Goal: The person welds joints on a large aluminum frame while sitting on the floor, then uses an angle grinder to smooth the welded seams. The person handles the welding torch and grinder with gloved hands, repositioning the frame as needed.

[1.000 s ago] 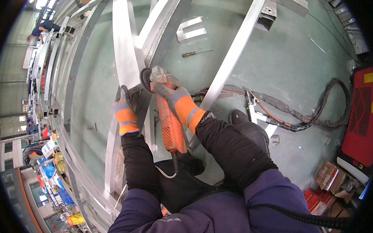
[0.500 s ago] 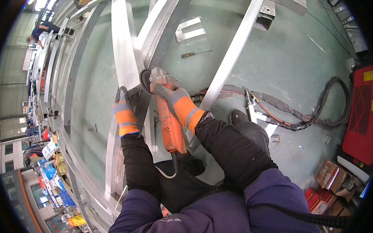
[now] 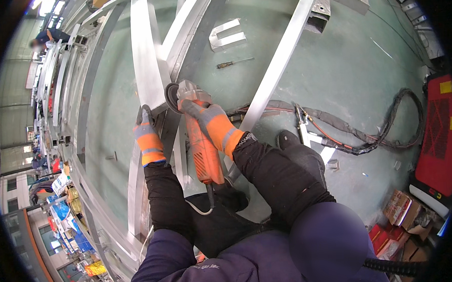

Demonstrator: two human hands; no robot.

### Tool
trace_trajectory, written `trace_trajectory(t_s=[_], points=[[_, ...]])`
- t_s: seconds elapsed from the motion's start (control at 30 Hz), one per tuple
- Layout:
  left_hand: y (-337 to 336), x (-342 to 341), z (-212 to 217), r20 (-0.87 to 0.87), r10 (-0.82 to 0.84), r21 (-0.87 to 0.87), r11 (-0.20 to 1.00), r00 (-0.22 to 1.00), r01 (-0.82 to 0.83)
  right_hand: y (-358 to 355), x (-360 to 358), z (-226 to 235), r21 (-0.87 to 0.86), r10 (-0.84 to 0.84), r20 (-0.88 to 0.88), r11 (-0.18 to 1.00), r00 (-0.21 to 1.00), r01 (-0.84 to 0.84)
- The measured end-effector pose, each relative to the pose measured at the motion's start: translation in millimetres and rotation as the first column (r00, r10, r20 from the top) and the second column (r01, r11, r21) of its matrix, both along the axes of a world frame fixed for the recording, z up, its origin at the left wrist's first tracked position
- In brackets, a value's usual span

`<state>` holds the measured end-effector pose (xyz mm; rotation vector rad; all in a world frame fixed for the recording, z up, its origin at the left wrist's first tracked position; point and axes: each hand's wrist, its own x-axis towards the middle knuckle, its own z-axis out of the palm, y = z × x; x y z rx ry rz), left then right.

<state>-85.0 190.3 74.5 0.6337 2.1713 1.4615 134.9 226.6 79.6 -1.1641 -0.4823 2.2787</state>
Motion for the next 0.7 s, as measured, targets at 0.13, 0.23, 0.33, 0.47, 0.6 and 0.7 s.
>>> trace_trajectory(t_s=[0.13,0.23,0.33,0.47,0.6,0.7], points=[[-0.2,-3.2,-5.7,0.068,-0.008,0.102,0.995,0.998,0.001,1.3,0.9,6.8,0.000,0.019,0.039,1.000,0.999,-0.019],[-0.8,-3.1,-6.5,0.015,-0.031,0.077,0.997,0.999,0.030,1.8,1.0,8.0,-0.002,0.012,0.066,1.000,0.998,-0.012],[-2.5,-7.3,-9.7,-0.136,-0.065,-0.009,0.998,0.989,0.065,0.2,-0.5,4.0,-0.020,-0.010,0.014,1.000,1.000,0.010],[-0.2,2.9,0.7,-0.003,-0.011,0.050,0.999,1.000,0.011,4.2,-0.2,6.7,0.010,0.022,0.050,1.000,0.998,-0.023],[0.0,-2.0,-3.5,-0.006,-0.017,0.049,0.999,1.000,0.017,1.9,-0.6,9.4,0.000,-0.012,0.026,1.000,1.000,0.012],[-1.1,0.5,-3.6,-0.106,-0.033,-0.013,0.999,0.994,0.031,1.5,-3.7,-0.5,0.004,-0.022,0.033,1.000,0.999,0.022]])
